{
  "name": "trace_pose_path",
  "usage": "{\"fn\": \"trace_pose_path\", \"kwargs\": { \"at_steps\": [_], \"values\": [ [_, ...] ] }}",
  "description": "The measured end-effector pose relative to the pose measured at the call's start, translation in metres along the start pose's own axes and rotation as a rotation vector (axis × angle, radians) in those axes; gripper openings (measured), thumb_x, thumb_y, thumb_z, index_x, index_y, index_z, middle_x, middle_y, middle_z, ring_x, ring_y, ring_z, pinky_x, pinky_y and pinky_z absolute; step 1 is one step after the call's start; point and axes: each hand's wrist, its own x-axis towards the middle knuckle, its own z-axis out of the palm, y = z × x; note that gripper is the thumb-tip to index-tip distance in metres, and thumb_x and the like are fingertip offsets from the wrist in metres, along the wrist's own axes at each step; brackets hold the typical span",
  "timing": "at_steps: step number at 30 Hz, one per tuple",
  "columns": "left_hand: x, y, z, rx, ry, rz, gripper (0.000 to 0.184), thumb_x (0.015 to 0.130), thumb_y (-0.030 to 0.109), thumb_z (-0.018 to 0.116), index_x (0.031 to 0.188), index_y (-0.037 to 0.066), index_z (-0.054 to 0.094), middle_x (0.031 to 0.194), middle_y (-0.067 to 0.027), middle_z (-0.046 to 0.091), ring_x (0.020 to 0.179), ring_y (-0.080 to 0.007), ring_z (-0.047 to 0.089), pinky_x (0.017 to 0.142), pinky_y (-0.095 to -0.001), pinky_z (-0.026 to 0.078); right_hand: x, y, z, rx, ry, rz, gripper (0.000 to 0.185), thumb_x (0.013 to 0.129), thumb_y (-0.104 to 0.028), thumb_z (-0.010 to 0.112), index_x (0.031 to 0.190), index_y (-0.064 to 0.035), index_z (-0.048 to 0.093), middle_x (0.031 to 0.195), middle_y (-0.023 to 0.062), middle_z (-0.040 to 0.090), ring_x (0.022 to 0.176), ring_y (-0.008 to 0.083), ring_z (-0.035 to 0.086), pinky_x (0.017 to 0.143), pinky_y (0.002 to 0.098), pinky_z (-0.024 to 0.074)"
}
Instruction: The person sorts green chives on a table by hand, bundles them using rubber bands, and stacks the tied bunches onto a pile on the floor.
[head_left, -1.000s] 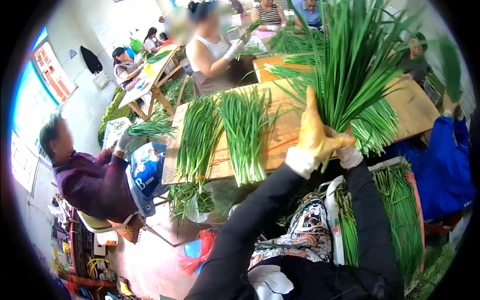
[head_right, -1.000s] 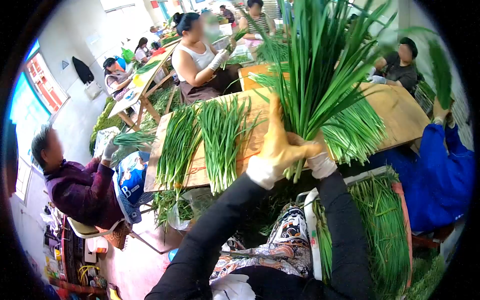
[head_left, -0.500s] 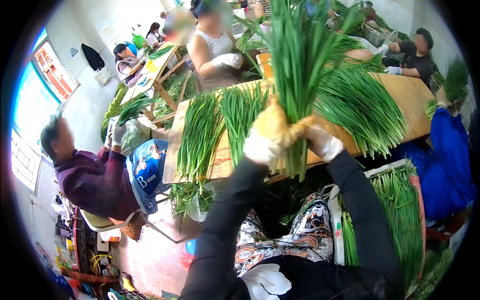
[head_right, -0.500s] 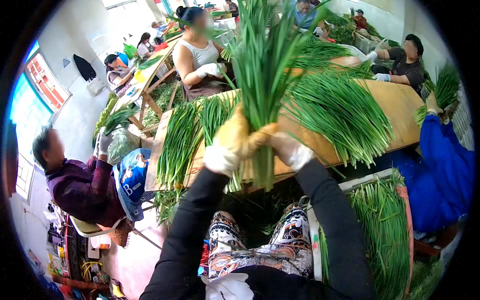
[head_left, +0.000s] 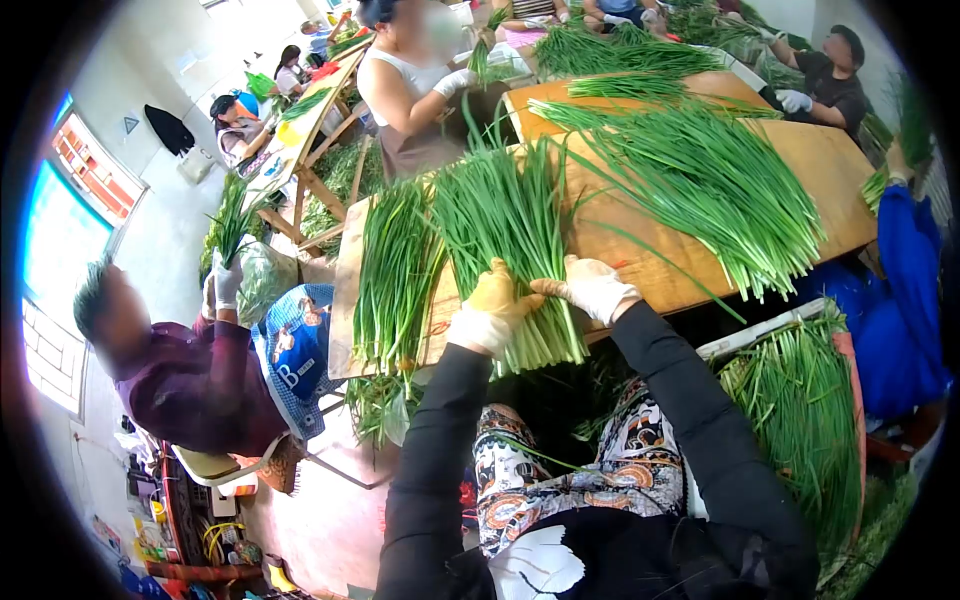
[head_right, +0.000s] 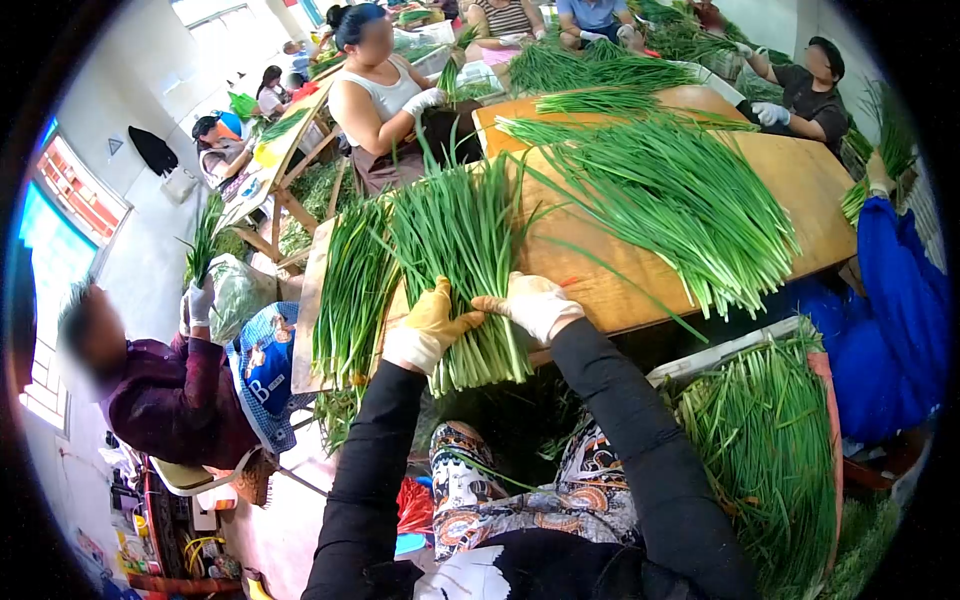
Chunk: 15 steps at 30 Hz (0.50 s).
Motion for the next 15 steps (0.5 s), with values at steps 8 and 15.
{"fn": "trace_pose_path", "kwargs": {
  "at_steps": [8, 15],
  "values": [
    [-0.018, 0.044, 0.001, 0.090, -0.065, -0.069, 0.084, 0.069, 0.047, 0.065, 0.122, -0.009, 0.031, 0.095, -0.0252, 0.053, 0.082, -0.0333, 0.058, 0.068, -0.0372, 0.048, -0.007, 0.029, 0.004, 0.502, 0.031, 0.073, 0.073, 0.069, -0.052, 0.063, 0.108, 0.0071, 0.046, 0.094, 0.0199, 0.057, 0.085, 0.0247, 0.056, 0.070, 0.0335, 0.0469],
    [0.005, 0.053, 0.009, 0.102, 0.233, 0.513, 0.042, 0.079, 0.033, 0.056, 0.115, 0.012, 0.048, 0.102, -0.0131, 0.054, 0.098, -0.0305, 0.049, 0.084, -0.0405, 0.038, -0.014, 0.037, 0.049, 0.781, 0.280, -0.074, 0.026, 0.083, -0.023, 0.050, 0.098, -0.0022, 0.050, 0.090, 0.0214, 0.057, 0.092, 0.0317, 0.055, 0.078, 0.0371, 0.0421]
  ]
}}
